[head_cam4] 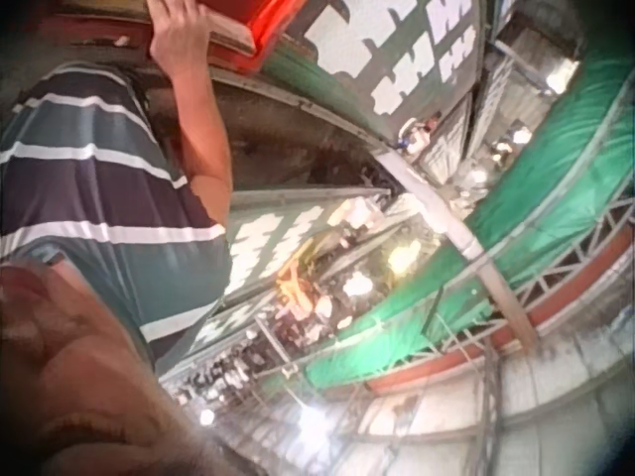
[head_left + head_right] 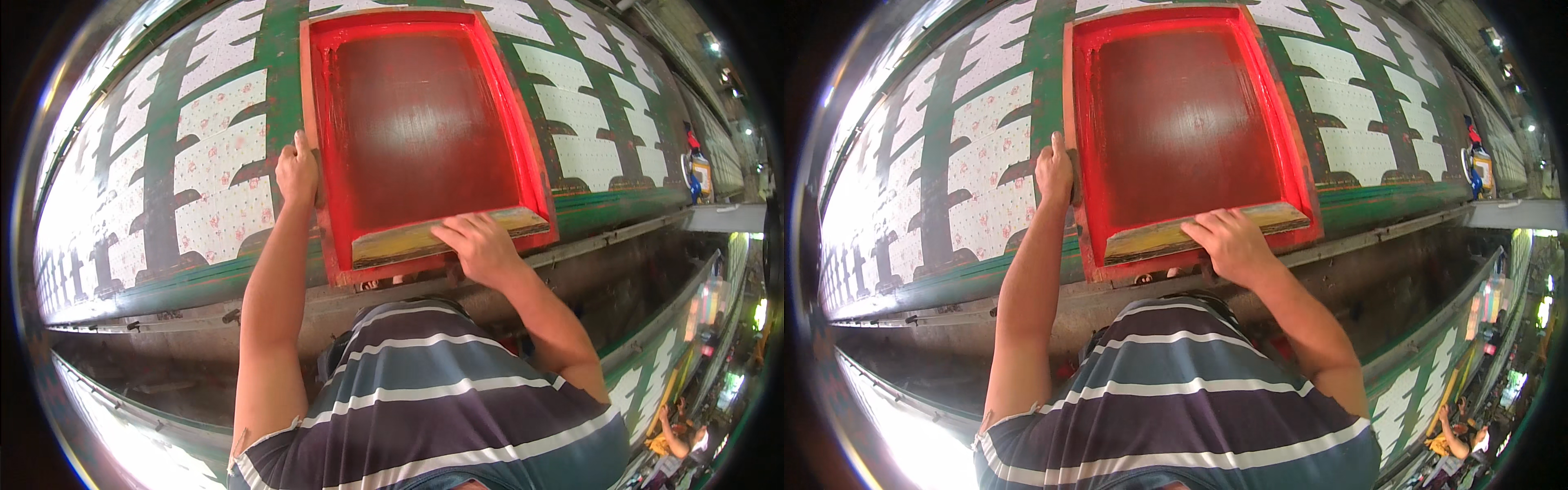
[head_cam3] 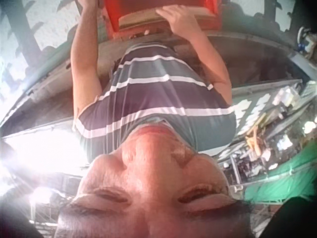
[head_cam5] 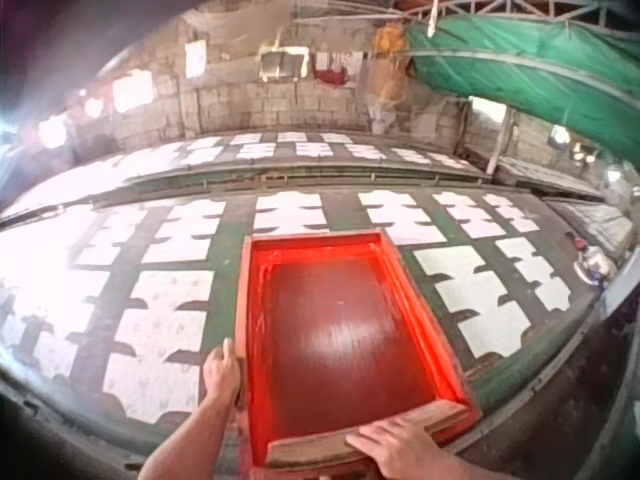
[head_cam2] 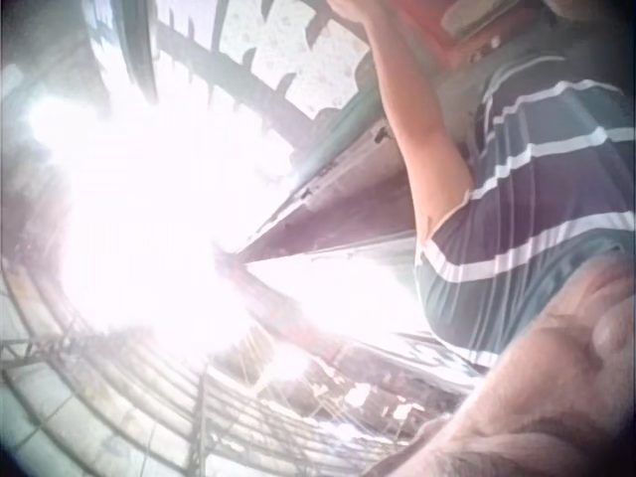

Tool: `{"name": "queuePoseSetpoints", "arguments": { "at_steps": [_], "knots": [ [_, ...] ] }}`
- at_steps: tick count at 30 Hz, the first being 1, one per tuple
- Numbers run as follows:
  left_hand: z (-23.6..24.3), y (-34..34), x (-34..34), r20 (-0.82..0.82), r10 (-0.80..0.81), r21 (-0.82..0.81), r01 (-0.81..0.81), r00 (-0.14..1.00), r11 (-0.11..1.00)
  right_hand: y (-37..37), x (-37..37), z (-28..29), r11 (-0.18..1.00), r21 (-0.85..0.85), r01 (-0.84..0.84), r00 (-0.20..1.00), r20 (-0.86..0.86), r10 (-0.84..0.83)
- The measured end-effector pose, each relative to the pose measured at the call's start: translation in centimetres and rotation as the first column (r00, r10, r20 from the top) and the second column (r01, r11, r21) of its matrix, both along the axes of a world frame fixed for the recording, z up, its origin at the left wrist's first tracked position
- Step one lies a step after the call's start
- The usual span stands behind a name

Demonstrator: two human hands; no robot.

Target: The person repeatedly positions a red screen-printing frame over white fabric pieces on a green conveyor and uses a squeegee to pull ink across the screen. The person moves the frame to successive pieces along the line and continues the same squeegee strokes throughout the clip.

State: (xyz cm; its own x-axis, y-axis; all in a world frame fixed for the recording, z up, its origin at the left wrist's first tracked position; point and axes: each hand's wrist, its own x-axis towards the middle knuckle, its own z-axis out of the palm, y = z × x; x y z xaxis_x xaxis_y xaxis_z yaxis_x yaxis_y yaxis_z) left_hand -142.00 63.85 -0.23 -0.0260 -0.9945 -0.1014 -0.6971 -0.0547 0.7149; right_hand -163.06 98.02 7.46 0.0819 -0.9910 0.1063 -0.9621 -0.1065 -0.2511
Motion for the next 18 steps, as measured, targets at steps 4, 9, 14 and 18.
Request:
{"name": "queuePoseSetpoints", "arguments": {
  "at_steps": [4,9,14,18],
  "knots": [
    [0.7,0.4,-0.2,-0.023,0.005,0.032,-0.004,1.000,0.999,-3.6,-0.9,2.2,0.945,0.308,0.113,0.991,0.028,-0.128],
    [0.4,0.3,-0.3,-0.048,0.004,-0.002,-0.004,0.999,1.000,-6.7,-2.3,5.3,0.816,0.575,0.047,0.976,0.149,-0.162],
    [0.5,0.3,-0.1,-0.049,-0.012,0.053,0.014,0.999,0.999,-5.6,-0.3,4.6,0.752,0.656,0.063,0.980,0.103,-0.172],
    [0.6,0.3,-0.1,-0.051,-0.010,0.049,0.013,0.999,0.999,-1.1,2.1,2.5,0.942,0.310,0.129,0.986,0.061,-0.155]
  ]
}}
